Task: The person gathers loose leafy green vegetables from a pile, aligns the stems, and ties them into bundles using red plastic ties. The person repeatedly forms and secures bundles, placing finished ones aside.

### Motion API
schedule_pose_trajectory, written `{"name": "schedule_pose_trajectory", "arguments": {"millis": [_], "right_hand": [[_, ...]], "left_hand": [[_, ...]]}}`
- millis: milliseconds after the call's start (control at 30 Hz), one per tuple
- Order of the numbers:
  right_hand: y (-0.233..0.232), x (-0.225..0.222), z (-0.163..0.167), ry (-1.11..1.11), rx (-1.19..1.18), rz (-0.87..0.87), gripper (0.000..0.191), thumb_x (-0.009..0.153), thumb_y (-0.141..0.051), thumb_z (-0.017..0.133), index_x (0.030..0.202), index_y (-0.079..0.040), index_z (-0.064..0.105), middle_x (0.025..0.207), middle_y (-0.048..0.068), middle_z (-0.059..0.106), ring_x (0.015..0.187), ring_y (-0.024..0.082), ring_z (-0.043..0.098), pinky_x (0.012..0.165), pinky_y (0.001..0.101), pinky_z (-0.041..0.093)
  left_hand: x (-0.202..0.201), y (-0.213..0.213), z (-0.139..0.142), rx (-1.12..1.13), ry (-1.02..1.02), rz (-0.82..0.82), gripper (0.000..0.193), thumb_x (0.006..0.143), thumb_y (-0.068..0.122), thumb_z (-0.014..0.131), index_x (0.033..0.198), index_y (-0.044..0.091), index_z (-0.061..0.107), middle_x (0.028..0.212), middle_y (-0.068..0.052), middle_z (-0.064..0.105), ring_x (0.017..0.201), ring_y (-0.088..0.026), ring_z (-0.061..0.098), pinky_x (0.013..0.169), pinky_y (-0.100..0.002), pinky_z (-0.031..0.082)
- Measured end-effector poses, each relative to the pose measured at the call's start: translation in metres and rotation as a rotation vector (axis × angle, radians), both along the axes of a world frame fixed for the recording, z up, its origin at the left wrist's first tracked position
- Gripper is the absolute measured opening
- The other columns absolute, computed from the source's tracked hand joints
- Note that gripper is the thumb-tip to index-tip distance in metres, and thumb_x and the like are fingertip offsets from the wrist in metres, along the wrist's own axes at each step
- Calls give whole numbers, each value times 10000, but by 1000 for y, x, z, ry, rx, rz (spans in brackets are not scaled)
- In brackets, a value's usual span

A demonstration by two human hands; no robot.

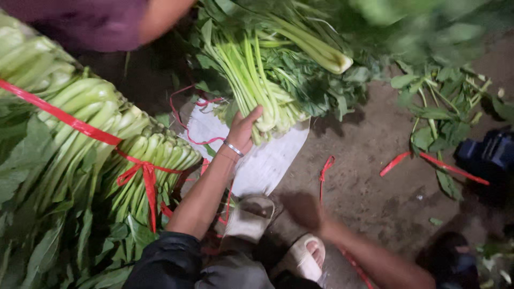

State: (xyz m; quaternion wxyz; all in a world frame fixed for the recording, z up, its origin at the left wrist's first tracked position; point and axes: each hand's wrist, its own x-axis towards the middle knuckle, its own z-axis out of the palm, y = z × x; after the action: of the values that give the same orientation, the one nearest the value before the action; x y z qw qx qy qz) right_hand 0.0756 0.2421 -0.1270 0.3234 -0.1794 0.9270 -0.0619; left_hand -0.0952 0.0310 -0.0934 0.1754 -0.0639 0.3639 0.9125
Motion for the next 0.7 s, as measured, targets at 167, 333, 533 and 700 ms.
{"name": "schedule_pose_trajectory", "arguments": {"millis": [167, 333, 533, 700], "right_hand": [[-33, -61, 57, -525, -1104, -1202, 819, 872, -472, 672, 1480, -244, 172, 1128, 78, 619, 809, 249, 721, 646, 439, 645], [-58, -34, 73, -367, -925, -848, 722, 918, -447, 709, 1421, -15, 422, 1009, 220, 664, 798, 201, 594, 663, 335, 509], [-62, -10, 98, -58, -920, -436, 721, 819, -141, 793, 1388, 28, 384, 1083, 231, 679, 1001, 347, 690, 799, 390, 548], [-62, -3, 139, -127, -744, -464, 628, 953, -64, 599, 1505, -37, 300, 1025, 252, 699, 963, 412, 724, 766, 453, 536]], "left_hand": [[56, 12, -15, -325, 59, 13, 438, 952, 133, 683, 1360, 15, 573, 1232, -90, 690, 1112, -183, 657, 977, -335, 521], [139, -7, -47, 14, -236, 46, 631, 940, 135, 639, 1509, 7, 397, 1446, -137, 548, 1334, -246, 529, 1142, -379, 411], [184, 2, -53, 62, -308, 8, 731, 886, 144, 703, 1529, 31, 376, 1452, -122, 545, 1347, -243, 522, 1147, -390, 397], [134, -33, -14, 142, -152, -54, 853, 838, 203, 804, 1548, 5, 374, 1307, -179, 641, 1213, -294, 622, 1060, -434, 515]]}}
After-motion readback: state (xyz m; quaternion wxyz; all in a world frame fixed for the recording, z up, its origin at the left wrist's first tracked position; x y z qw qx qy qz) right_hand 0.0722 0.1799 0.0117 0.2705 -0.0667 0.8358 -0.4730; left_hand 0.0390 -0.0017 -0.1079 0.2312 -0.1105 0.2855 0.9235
